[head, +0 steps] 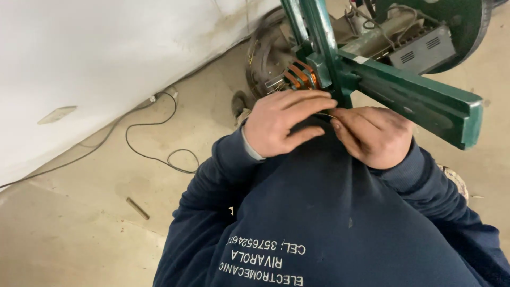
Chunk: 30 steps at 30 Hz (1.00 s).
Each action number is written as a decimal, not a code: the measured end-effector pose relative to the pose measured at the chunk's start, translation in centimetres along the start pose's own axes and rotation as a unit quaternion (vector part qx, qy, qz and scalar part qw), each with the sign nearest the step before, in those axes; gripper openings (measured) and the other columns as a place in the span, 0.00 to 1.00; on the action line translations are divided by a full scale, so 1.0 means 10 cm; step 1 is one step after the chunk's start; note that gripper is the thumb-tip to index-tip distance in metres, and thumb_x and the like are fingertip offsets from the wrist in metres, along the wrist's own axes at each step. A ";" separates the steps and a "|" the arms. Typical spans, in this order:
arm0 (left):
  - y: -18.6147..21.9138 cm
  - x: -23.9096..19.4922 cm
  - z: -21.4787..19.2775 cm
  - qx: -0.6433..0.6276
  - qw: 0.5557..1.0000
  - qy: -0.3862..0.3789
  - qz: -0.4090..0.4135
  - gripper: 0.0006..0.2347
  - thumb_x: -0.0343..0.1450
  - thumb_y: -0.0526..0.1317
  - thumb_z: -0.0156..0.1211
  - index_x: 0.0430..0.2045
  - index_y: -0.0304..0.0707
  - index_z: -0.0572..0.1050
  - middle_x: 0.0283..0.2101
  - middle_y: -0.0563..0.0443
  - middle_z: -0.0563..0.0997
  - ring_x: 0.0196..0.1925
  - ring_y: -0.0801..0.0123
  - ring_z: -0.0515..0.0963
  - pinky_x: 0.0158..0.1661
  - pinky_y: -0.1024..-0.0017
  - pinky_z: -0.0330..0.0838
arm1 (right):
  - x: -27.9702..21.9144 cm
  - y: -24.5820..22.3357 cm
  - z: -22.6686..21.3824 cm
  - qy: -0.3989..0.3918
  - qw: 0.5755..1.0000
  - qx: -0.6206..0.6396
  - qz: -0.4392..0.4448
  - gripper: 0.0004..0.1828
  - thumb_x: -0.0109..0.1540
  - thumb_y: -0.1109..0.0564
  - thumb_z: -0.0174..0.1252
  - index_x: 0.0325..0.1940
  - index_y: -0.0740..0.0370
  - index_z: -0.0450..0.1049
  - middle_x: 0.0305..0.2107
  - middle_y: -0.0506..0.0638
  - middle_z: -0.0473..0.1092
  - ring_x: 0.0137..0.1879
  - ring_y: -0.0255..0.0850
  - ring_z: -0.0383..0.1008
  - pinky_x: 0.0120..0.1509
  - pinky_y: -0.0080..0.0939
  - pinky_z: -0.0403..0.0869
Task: Strip the insulation from the end of a yellow wire and connect it to a motor or electrical component.
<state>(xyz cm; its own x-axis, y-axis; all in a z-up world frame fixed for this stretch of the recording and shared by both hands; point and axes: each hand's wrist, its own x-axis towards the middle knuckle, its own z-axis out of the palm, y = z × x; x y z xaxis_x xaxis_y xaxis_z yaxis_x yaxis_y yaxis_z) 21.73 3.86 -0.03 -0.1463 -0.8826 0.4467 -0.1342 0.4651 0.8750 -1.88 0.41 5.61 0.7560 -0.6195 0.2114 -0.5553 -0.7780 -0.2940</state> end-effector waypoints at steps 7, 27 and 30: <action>-0.10 -0.19 0.07 0.042 0.999 -0.023 -0.026 0.05 0.74 0.39 0.68 0.41 0.43 0.80 0.34 0.52 0.82 0.36 0.60 0.82 0.37 0.65 0.74 | -0.09 0.05 0.02 -0.005 0.991 0.131 0.037 0.06 0.64 0.64 0.67 0.44 0.67 0.81 0.33 0.56 0.76 0.37 0.47 0.79 0.44 0.42 0.77; 0.28 -0.25 0.14 -0.106 0.991 -0.042 -0.065 0.20 0.75 0.40 0.67 0.61 0.39 0.69 0.60 0.45 0.75 0.59 0.58 0.79 0.59 0.65 0.75 | 0.08 0.16 0.02 -0.005 0.957 0.225 -0.182 0.10 0.55 0.60 0.72 0.39 0.62 0.83 0.29 0.50 0.77 0.26 0.39 0.76 0.28 0.40 0.71; 0.23 -0.33 0.25 -0.186 0.960 -0.088 -0.191 0.20 0.76 0.40 0.67 0.62 0.38 0.70 0.53 0.47 0.79 0.49 0.65 0.82 0.49 0.72 0.77 | 0.04 0.24 0.02 0.002 0.959 0.210 -0.192 0.12 0.54 0.61 0.71 0.41 0.64 0.83 0.30 0.50 0.76 0.27 0.40 0.76 0.29 0.40 0.72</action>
<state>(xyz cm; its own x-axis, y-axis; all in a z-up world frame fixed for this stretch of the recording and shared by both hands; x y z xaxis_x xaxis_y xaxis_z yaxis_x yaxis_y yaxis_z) 19.45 8.01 0.08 -0.3244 -0.9433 0.0700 0.1430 0.0242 0.9894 -2.87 -1.70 4.80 0.8752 -0.2972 0.3817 -0.0471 -0.8377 -0.5441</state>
